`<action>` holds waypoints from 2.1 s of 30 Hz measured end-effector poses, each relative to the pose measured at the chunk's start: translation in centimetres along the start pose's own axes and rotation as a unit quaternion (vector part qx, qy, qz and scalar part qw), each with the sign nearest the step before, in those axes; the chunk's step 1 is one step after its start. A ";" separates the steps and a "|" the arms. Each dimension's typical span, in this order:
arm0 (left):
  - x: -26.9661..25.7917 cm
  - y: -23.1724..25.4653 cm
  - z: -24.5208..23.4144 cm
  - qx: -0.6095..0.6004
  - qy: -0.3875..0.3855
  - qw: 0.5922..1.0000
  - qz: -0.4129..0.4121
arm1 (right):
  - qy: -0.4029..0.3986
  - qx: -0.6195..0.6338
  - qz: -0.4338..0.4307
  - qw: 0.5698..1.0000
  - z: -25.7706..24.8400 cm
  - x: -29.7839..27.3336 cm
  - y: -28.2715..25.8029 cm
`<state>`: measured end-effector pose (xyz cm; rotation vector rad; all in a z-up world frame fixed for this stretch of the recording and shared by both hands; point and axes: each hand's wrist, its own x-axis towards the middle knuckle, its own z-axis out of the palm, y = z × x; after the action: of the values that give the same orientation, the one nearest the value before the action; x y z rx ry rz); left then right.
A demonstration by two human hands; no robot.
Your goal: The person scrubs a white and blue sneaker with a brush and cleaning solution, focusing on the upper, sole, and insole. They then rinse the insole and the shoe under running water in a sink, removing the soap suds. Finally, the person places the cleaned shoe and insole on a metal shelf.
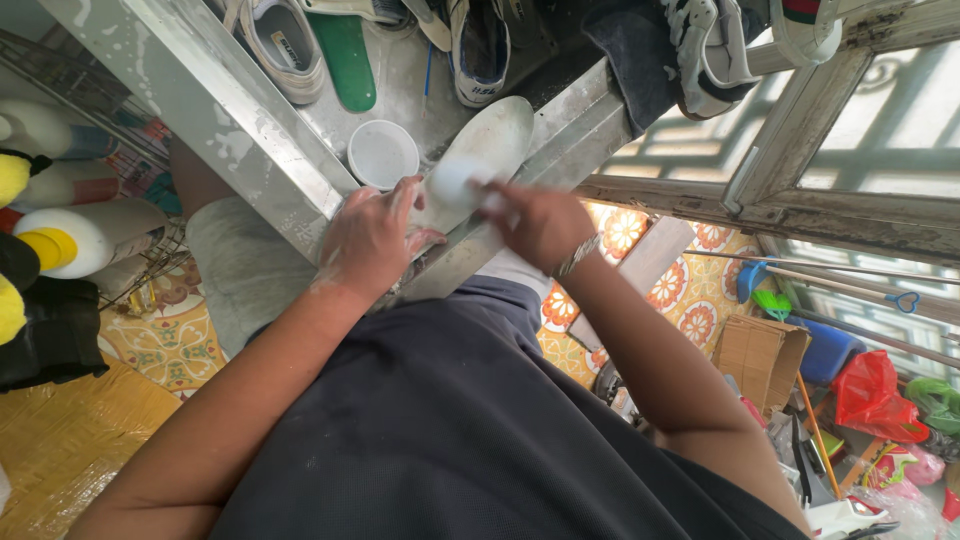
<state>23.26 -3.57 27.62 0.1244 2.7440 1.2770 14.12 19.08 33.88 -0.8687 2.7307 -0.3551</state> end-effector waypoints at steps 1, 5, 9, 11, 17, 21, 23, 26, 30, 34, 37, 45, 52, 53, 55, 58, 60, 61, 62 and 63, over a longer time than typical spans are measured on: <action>0.1 0.2 -0.2 0.026 -0.014 1.000 -0.010 | -0.006 0.020 -0.044 0.999 0.2 -1.1 -1.1; 0.1 0.2 -0.1 0.049 -0.028 0.998 -0.020 | -0.067 -0.063 0.126 0.988 -2.2 1.1 1.3; 0.2 -0.3 0.6 0.039 0.086 0.990 0.100 | -0.040 -0.060 0.035 0.997 -1.5 0.2 0.9; 0.5 -0.4 0.5 0.051 0.077 0.991 0.101 | -0.039 0.002 -0.065 0.997 -0.4 -1.3 -0.4; 0.5 -0.3 0.8 0.039 -0.021 0.999 0.012 | -0.011 -0.033 0.079 0.996 -0.8 0.8 1.9; 0.7 -0.6 0.7 0.032 -0.004 0.999 0.010 | -0.026 0.002 -0.003 1.000 1.1 -1.2 0.0; 0.7 -0.7 0.8 0.016 -0.008 1.000 0.002 | -0.014 -0.045 0.126 0.991 0.7 1.3 2.2; 0.6 -0.8 0.9 0.010 -0.008 1.000 -0.002 | 0.038 -0.049 0.088 0.994 1.3 1.2 1.7; 0.8 -0.6 0.8 0.018 -0.014 1.000 -0.010 | 0.000 0.045 0.023 0.999 1.7 -0.9 -0.3; 0.5 -0.8 1.1 0.009 -0.011 1.000 -0.007 | 0.020 -0.014 0.173 0.985 0.3 1.8 2.4; 0.6 -0.8 1.1 0.010 -0.005 1.000 -0.008 | 0.022 0.030 0.025 0.999 1.3 -0.6 -0.3; 0.5 -1.0 1.2 0.001 -0.009 1.000 -0.014 | 0.045 -0.016 0.094 0.994 0.4 2.3 2.0; 0.4 -1.1 1.2 -0.003 0.014 1.000 0.007 | 0.031 -0.010 0.146 0.989 -0.7 3.8 3.5; 0.5 -1.1 1.2 -0.005 0.012 1.000 0.007 | 0.037 -0.006 0.151 0.988 -1.0 4.1 3.7; 0.3 -1.1 1.1 -0.004 0.004 1.000 0.001 | -0.021 -0.048 0.038 0.998 0.3 2.9 1.7; 0.4 -1.1 0.9 0.003 0.004 1.000 0.002 | -0.060 -0.078 0.030 0.995 -0.5 4.7 2.5; 0.5 -1.1 1.0 0.002 0.022 1.000 0.014 | -0.045 -0.095 0.061 0.993 -1.1 5.4 3.4; 0.3 -0.9 1.0 0.007 0.017 1.000 0.014 | -0.022 -0.106 0.069 0.992 -1.2 5.3 3.5; 0.2 -0.8 0.8 0.014 0.019 1.000 0.013 | 0.003 -0.120 0.071 0.990 -1.4 5.7 3.5; 0.3 -0.8 0.6 0.021 0.021 0.999 0.012 | -0.026 -0.092 0.019 0.995 -1.0 5.0 2.7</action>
<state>23.04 -3.61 26.61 0.1374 2.8146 1.2419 8.48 18.42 33.23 -0.8558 2.7593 -0.0738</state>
